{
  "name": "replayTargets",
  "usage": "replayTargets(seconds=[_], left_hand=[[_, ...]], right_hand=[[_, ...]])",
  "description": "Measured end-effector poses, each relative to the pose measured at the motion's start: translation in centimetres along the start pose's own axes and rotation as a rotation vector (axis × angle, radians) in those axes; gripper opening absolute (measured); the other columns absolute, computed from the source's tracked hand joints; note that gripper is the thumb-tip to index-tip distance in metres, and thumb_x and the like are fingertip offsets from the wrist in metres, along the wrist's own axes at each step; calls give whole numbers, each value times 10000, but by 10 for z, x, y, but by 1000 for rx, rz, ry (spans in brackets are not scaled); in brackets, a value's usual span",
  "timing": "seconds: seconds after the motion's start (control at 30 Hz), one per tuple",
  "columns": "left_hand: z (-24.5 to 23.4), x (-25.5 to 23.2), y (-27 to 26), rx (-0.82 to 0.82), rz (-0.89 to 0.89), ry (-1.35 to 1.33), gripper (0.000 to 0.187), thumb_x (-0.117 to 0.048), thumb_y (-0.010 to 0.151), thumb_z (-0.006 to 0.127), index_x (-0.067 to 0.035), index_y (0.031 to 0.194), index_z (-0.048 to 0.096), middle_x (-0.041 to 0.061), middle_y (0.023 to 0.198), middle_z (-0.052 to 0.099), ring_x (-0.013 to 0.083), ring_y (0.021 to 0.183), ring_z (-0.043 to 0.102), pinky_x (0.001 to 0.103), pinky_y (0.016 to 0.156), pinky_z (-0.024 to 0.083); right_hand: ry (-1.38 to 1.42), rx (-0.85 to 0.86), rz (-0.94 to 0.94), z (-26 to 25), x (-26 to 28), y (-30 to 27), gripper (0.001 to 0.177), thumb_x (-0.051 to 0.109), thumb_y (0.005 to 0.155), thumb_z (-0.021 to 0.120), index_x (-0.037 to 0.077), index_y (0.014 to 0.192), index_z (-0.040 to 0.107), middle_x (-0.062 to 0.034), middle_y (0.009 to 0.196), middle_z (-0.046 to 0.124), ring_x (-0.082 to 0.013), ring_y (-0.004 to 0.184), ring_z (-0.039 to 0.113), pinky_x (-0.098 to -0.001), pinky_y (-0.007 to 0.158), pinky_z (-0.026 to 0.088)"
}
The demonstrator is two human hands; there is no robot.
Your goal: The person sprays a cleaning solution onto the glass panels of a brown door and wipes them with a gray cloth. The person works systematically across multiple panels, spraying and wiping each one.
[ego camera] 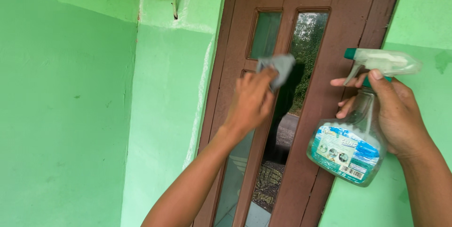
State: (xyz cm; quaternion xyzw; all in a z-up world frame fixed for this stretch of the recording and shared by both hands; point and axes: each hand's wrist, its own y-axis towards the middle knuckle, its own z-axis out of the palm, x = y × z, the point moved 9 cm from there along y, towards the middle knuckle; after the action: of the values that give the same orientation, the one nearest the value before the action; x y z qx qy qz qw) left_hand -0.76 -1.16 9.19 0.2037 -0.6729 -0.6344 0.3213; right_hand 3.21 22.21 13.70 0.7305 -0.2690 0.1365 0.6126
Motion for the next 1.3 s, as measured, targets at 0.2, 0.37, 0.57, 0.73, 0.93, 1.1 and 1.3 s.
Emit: replayTargets(seconds=[0.2,0.37,0.57,0.73,0.93,1.1,1.3], left_hand=[[8,82,72,-128,-108,-19,417,7,971,522,-76,1376,578,151,1431,609,340,1282,587,512,1059,436],[44,79,94,-158,-78,132,513,-13,906,484,-82,1408,562,154,1527,496,320,1368,503,608,1113,286],[34,79,46,172,-307,140,451,-171,993,502,-175,1443,526,46,1528,478,228,1377,516,614,1216,268],[37,82,75,69,-146,251,505,-164,953,520,-198,1455,468,65,1535,448,255,1347,516,696,1161,217],[33,82,87,111,-132,189,449,-152,887,563,-213,1332,535,49,1422,505,253,1272,543,708,1074,250],[35,92,78,455,-203,243,226,-199,984,590,-231,1207,615,1,1285,576,211,1284,584,611,1114,335],[28,81,116,86,-160,185,501,-90,838,602,-224,1315,527,71,1351,503,298,1235,538,722,969,285]], right_hand=[[-67,-40,-12,-4,-3,3,383,361,1137,354,48,990,519,-271,1230,701,-257,699,655,-448,839,572],[-131,-76,2,-4,-8,4,393,360,1135,345,39,978,511,-279,1211,710,-284,668,661,-472,870,573],[-113,-69,120,19,-21,2,389,367,1108,334,54,970,518,-308,1188,716,-299,631,680,-480,789,599],[1,23,37,49,-15,10,384,373,1129,368,48,995,523,-330,1241,701,-279,638,698,-465,686,628],[55,-11,81,60,-19,0,392,394,1075,365,59,956,529,-305,1208,707,-257,616,698,-440,600,625],[46,20,63,67,-21,-1,399,398,1081,379,52,943,524,-306,1226,705,-259,608,693,-437,614,630],[43,1,79,61,-21,-3,398,416,1073,384,63,951,519,-299,1230,707,-265,616,695,-456,618,624]])
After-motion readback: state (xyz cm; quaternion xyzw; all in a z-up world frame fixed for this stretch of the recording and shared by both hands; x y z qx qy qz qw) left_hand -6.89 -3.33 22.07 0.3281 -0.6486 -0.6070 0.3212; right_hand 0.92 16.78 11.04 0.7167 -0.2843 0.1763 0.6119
